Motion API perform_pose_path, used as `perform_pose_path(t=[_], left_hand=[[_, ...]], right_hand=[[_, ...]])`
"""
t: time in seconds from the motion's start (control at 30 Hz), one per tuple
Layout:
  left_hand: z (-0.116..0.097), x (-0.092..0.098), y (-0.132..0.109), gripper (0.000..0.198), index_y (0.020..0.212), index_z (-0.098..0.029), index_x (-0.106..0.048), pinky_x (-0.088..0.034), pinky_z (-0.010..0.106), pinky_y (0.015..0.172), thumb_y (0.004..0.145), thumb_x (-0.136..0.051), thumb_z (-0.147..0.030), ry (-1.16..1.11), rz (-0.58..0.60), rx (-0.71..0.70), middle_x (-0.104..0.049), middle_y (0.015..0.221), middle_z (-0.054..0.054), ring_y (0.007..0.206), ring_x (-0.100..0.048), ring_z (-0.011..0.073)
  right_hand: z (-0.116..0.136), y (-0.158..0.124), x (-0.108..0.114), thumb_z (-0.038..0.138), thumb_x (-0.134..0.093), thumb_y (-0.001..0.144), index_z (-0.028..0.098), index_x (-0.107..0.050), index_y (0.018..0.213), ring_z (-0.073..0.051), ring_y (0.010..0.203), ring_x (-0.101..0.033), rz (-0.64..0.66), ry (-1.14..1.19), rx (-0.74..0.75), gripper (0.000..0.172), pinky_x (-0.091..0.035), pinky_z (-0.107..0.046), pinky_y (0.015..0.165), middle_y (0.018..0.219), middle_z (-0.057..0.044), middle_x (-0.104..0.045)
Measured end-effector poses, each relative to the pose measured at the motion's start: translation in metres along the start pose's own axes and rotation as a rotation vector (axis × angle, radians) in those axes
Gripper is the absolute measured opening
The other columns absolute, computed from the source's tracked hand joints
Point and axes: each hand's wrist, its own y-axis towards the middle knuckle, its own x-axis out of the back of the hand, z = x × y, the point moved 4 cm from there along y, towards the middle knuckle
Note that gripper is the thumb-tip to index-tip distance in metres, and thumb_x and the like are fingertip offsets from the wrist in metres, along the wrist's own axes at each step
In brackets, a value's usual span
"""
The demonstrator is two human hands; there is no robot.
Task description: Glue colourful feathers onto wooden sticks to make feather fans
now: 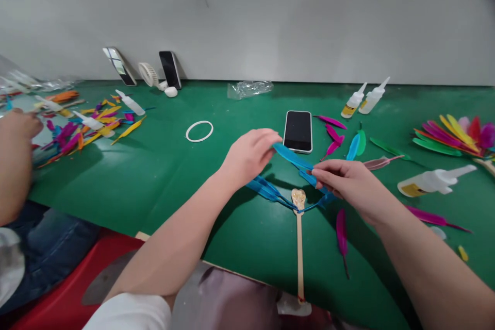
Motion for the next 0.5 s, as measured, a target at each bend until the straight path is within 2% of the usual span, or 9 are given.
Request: perform_pose_path(t=[0.03,0.1,0.2,0.27,0.33,0.43,0.5], left_hand=[[0.008,0.000,-0.001,0.025,0.109,-0.019,-0.052,-0.045,0.030,0.076,0.092,-0.036,-0.027,-0.068,0.048,0.109,-0.064,0.100,0.007,0.090,-0.058,0.0165],[0.024,-0.003,-0.006,0.024,0.105,-0.019,-0.055,-0.045,0.027,0.065,0.091,-0.038,-0.031,-0.184,0.230,0.301,-0.065,0.080,0.002,0.072,-0.060,0.0140],[0.038,-0.012,-0.016,0.023,0.094,-0.020,-0.060,-0.044,0.024,0.058,0.089,-0.042,-0.034,-0.362,0.508,0.433,-0.064,0.074,0.000,0.061,-0.059,0.0113],[0.041,-0.018,-0.020,0.022,0.095,-0.019,-0.061,-0.044,0.023,0.057,0.087,-0.046,-0.033,-0.458,0.639,0.426,-0.065,0.078,0.000,0.060,-0.059,0.0105],[0.039,-0.022,-0.022,0.020,0.097,-0.020,-0.063,-0.044,0.022,0.060,0.084,-0.051,-0.031,-0.495,0.713,0.354,-0.065,0.083,0.001,0.065,-0.060,0.0109],[0.036,-0.023,-0.020,0.020,0.097,-0.022,-0.066,-0.043,0.022,0.064,0.080,-0.058,-0.029,-0.466,0.724,0.227,-0.064,0.090,0.002,0.077,-0.059,0.0132],[0.034,-0.023,-0.019,0.020,0.095,-0.022,-0.067,-0.042,0.022,0.064,0.078,-0.061,-0.028,-0.431,0.724,0.177,-0.062,0.089,0.002,0.079,-0.057,0.0137]], right_hand=[[0.002,-0.001,0.000,0.044,-0.057,0.075,0.017,-0.066,0.080,-0.009,0.046,-0.044,-0.017,-0.035,0.023,0.029,-0.030,-0.022,0.040,0.061,-0.002,-0.063],[0.006,-0.003,-0.003,0.043,-0.054,0.077,0.018,-0.065,0.079,-0.010,0.047,-0.046,-0.032,-0.130,0.051,0.027,-0.032,-0.023,0.042,0.067,-0.003,-0.067],[0.010,-0.007,-0.013,0.042,-0.048,0.082,0.023,-0.063,0.076,-0.010,0.045,-0.047,-0.001,-0.308,0.069,0.025,-0.034,-0.024,0.042,0.073,0.000,-0.069],[0.011,-0.010,-0.019,0.040,-0.044,0.085,0.025,-0.060,0.075,-0.011,0.050,-0.054,0.043,-0.395,0.097,0.024,-0.037,-0.024,0.047,0.075,0.003,-0.070],[0.011,-0.012,-0.024,0.037,-0.042,0.086,0.025,-0.056,0.075,-0.013,0.060,-0.060,0.074,-0.454,0.126,0.022,-0.040,-0.024,0.054,0.076,0.004,-0.070],[0.008,-0.011,-0.027,0.036,-0.039,0.088,0.025,-0.053,0.075,-0.015,0.066,-0.062,0.088,-0.550,0.126,0.022,-0.041,-0.025,0.057,0.073,0.004,-0.069],[0.006,-0.010,-0.028,0.037,-0.037,0.088,0.025,-0.052,0.075,-0.016,0.065,-0.062,0.093,-0.617,0.120,0.023,-0.039,-0.026,0.056,0.071,0.004,-0.068]])
